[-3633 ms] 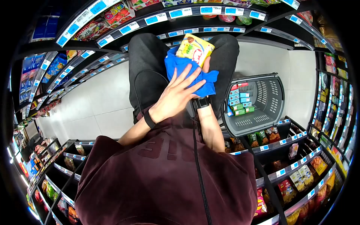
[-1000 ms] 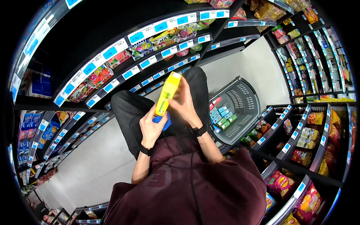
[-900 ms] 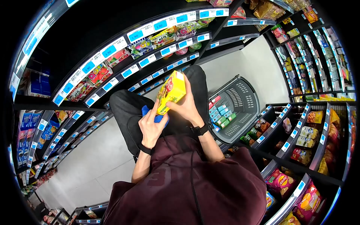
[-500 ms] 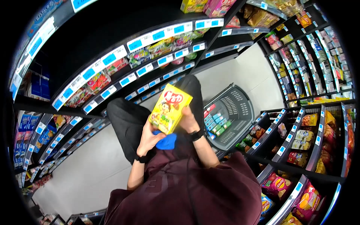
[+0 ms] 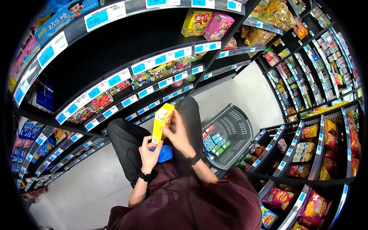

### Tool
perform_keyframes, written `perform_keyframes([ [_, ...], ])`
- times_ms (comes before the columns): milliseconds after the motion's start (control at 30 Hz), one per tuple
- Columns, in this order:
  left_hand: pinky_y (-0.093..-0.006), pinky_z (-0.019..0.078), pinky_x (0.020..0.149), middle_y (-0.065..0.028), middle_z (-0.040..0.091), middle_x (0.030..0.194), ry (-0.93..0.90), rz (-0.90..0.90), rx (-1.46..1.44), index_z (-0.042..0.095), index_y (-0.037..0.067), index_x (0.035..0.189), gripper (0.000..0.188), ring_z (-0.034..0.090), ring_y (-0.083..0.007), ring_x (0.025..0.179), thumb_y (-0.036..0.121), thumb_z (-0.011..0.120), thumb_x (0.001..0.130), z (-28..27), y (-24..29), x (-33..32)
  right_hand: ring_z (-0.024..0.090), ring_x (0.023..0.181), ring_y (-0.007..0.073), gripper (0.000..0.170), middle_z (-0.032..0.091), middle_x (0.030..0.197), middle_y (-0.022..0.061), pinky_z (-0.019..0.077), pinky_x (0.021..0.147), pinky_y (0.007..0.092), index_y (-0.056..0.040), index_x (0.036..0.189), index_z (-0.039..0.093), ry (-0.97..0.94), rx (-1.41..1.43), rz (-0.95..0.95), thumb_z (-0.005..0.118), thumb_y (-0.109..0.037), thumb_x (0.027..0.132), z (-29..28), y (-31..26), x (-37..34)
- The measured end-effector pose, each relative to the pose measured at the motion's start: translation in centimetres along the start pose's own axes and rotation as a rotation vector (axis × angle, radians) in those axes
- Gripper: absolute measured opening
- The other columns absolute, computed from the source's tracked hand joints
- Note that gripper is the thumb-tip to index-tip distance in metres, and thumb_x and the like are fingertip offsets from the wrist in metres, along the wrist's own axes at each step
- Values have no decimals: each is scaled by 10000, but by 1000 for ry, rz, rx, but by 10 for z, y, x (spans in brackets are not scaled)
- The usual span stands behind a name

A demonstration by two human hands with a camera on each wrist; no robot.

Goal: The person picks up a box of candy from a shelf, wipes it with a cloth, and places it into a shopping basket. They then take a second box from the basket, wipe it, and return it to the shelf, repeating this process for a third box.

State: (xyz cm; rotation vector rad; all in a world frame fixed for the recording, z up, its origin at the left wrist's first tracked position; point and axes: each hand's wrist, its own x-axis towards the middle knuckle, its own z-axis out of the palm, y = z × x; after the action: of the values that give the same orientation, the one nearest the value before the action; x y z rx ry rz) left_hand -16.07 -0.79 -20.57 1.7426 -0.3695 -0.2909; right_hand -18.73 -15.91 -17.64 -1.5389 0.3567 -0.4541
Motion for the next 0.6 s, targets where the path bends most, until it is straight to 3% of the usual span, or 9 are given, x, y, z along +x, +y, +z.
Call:
perform_keyframes([
  [67,-275,510,578,-128,710,715,-12,36,29,591,12,1050,300,697,-168,656,114,767,830,1,-1,-1,444,1328,287,1024,445,1402,202,439,1046,439,1,1513,209,-19,-201,-103,860,-141,735,0,-4,-2],
  [167,-237,458,556,-67,652,606,-63,78,12,599,-10,1092,309,592,-49,576,90,752,843,3,-4,1,391,1386,272,1042,407,1474,160,387,1098,431,-28,1524,211,-52,-184,-38,858,-127,713,-6,-12,4],
  [233,-232,439,544,-35,601,569,-117,40,-79,615,-9,1139,314,534,-28,553,78,730,861,1,-3,4,504,1287,261,972,517,1353,175,429,1061,407,11,1466,310,44,-180,-118,885,-161,702,-15,-13,16],
  [267,-248,504,614,-98,674,644,-195,2,-66,622,39,1211,347,660,-94,609,78,701,875,-4,-7,6,519,1265,245,961,531,1339,166,442,1042,394,12,1459,318,89,-211,-155,883,-152,699,-22,-19,28],
  [300,-242,495,607,-96,668,635,-252,-27,-73,631,30,1187,302,650,-77,614,90,683,896,-7,-6,7,534,1243,228,950,545,1325,157,455,1022,380,13,1452,326,132,-243,-189,881,-143,696,-32,-29,41],
  [367,-203,396,597,23,567,630,-376,-76,-109,647,19,1170,260,458,-23,596,150,640,946,-7,-29,10,567,1173,202,928,561,1302,142,482,963,358,12,1438,344,244,-327,-335,876,-127,691,-50,-60,75],
  [433,-227,480,712,-6,694,822,-452,-254,-399,671,34,1130,219,631,-86,776,155,628,952,-2,-78,15,588,1109,182,945,583,1254,126,497,908,335,7,1446,328,359,-295,-438,882,-139,695,-62,-93,109],
  [500,-270,478,860,-24,663,1069,-380,-512,-732,675,48,1126,304,601,-122,982,284,538,993,-10,-103,22,586,1117,189,983,569,1249,144,520,887,323,25,1450,295,412,-258,-471,895,-181,699,-77,-115,146],
  [600,-299,496,871,-23,674,1093,-115,-713,-1165,667,80,1133,339,626,-167,979,354,540,979,-16,-145,29,569,1142,215,1004,520,1286,189,557,864,321,65,1424,284,557,-325,-596,909,-234,698,-87,-139,201],
])
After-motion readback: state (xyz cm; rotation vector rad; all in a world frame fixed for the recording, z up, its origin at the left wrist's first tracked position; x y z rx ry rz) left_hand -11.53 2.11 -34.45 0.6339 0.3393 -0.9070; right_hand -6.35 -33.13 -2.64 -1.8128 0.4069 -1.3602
